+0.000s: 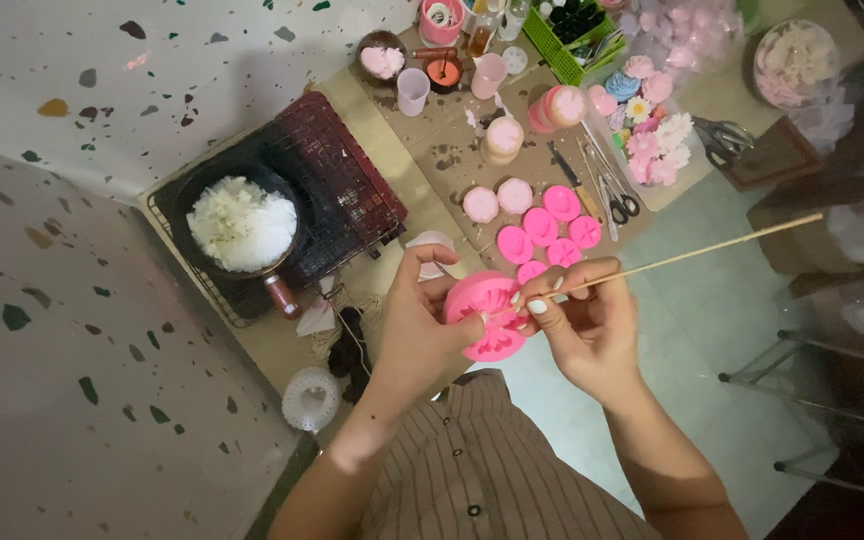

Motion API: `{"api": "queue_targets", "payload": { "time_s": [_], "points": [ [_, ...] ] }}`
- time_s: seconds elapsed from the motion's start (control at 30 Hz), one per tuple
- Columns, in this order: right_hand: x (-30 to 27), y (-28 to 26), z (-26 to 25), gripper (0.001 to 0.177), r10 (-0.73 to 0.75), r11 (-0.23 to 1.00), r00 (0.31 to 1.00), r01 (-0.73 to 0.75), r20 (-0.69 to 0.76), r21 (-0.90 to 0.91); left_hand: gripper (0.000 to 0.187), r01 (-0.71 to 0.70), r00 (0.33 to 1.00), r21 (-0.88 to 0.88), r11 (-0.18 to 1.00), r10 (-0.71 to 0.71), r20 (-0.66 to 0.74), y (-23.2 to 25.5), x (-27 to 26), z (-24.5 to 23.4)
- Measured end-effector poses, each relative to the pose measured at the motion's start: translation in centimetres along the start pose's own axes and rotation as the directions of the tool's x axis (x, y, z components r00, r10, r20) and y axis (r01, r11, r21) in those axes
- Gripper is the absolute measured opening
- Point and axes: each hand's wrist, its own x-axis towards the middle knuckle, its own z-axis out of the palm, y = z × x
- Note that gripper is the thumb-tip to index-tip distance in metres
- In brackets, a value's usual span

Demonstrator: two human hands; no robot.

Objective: The recorder melts wax in a pan on a portable stove and prepares molds for making candles.

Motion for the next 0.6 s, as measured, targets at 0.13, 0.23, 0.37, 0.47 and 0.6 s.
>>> {"api": "queue_targets", "payload": {
  "time_s": [0.13, 0.23, 0.37, 0.47, 0.6],
  "points": [
    [-0.1, 0.3, 0.7, 0.028, -0.064, 0.990, 0.998, 0.063, -0.002, -0.125, 0.066, -0.010, 1.000, 0.007, 1.000, 0.010, -0.008, -0.1, 0.3, -0.4],
    [-0.3, 0.4, 1.3, 0.026, -0.134, 0.961, 0.991, 0.126, -0.016, -0.245, 0.067, -0.012, 0.999, 0.060, 0.998, 0.014, -0.036, 0.1, 0.2, -0.4],
    [0.0, 0.7, 2.1, 0.023, -0.254, 0.901, 0.967, 0.237, 0.002, -0.363, 0.068, -0.020, 0.997, 0.101, 0.995, 0.028, -0.078, 0.0, 0.4, -0.4],
    [-0.1, 1.8, 2.1, 0.023, -0.347, 0.829, 0.937, 0.324, 0.036, -0.456, 0.067, -0.022, 0.995, 0.090, 0.996, 0.031, -0.096, -0.4, 0.5, -0.6],
    [0.4, 1.2, 2.3, 0.023, -0.381, 0.755, 0.920, 0.365, 0.089, -0.544, 0.064, -0.016, 0.992, 0.105, 0.994, 0.029, -0.120, -0.5, 0.8, -0.7]
  ]
}}
